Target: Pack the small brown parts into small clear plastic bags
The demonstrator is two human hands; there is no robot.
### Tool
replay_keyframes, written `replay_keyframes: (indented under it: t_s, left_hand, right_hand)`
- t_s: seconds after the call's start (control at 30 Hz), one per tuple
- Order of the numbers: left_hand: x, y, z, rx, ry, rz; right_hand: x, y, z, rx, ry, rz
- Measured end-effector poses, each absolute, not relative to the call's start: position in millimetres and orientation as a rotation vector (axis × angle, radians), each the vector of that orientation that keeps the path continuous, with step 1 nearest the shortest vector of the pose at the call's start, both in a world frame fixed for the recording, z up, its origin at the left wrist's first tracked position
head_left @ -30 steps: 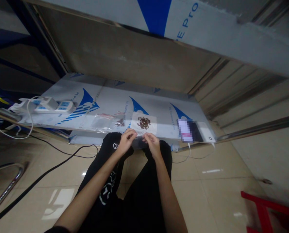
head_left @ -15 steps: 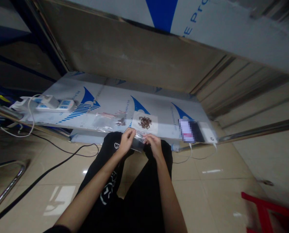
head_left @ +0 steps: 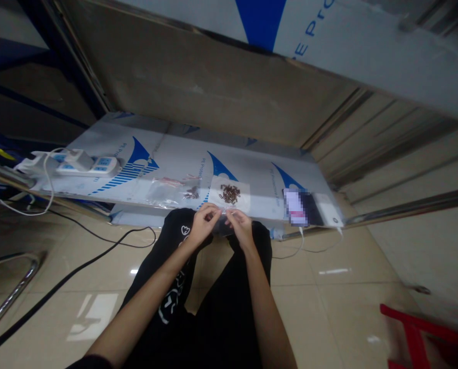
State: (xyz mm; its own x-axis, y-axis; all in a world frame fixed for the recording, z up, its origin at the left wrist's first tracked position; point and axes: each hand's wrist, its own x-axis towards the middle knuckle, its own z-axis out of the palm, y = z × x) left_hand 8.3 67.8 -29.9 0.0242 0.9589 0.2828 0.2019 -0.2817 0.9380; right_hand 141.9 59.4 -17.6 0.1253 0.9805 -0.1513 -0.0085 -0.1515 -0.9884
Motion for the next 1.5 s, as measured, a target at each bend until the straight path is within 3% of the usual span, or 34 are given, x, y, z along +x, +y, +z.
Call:
replay_keyframes:
  t_s: [1.5]
  left_hand:
    - [5.9,68.4,-29.5,1.475,1.276,1.303]
  right_hand:
    - [132.4,60.1,-25.7,-1.427,-1.025,1.160]
